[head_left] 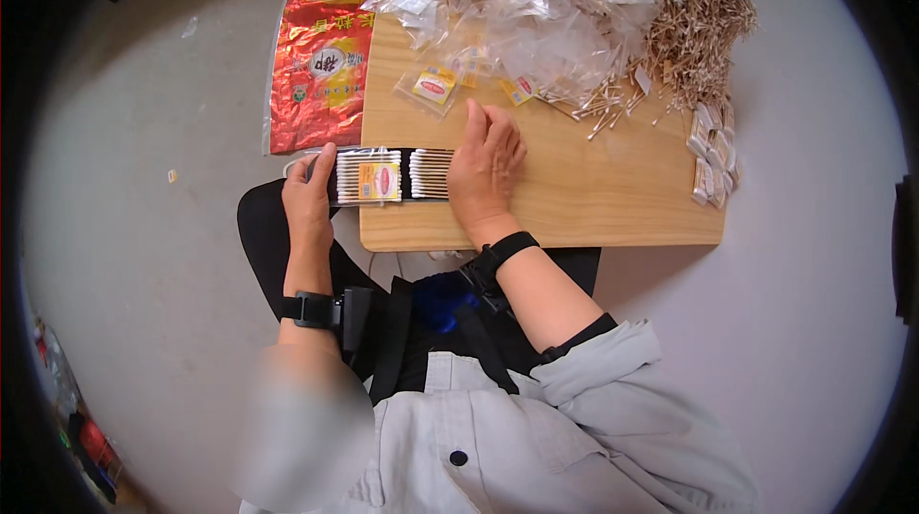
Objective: Packaging cotton swabs into small plastic bags with paper inserts.
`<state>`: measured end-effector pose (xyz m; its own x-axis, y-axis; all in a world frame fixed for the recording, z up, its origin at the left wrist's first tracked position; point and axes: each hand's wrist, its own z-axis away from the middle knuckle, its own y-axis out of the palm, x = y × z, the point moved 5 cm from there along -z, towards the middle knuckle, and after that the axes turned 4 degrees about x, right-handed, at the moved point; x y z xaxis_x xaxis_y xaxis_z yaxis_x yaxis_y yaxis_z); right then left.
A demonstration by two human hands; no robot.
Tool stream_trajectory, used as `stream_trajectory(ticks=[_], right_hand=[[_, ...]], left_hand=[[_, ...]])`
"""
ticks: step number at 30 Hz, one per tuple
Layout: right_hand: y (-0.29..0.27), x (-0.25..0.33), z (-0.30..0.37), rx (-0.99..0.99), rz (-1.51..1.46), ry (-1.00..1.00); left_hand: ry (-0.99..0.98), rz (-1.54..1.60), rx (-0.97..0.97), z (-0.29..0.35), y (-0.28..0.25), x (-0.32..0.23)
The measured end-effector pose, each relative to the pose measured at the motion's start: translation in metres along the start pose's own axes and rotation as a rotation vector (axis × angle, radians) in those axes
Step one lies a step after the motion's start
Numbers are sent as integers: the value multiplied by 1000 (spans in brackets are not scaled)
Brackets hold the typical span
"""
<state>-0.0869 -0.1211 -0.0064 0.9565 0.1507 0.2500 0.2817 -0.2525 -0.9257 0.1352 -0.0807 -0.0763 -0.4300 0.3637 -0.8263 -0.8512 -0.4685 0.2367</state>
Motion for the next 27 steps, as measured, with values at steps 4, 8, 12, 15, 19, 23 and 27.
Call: stream_trajectory(ticks=[4, 8, 12, 15, 19, 23, 27], right_hand=[[-1, 1, -1, -11, 8, -12], [-1, 2, 0, -18, -3, -21], [-2, 6, 0, -5, -22, -28], [-2, 12, -2, -32, -18, -52], [-1, 13, -2, -29, -3, -55], [0, 17, -1, -19, -8, -54], [5, 26, -2, -24, -23, -83]], left_hand=[[-30, 138, 37, -2, 6, 11], [4, 186, 59, -3, 5, 14], [39, 219, 14, -2, 7, 17], [52, 235, 35, -2, 9, 18], [54, 242, 30, -2, 10, 19], [71, 235, 20, -4, 6, 20], [71, 215, 7, 0, 10, 15]])
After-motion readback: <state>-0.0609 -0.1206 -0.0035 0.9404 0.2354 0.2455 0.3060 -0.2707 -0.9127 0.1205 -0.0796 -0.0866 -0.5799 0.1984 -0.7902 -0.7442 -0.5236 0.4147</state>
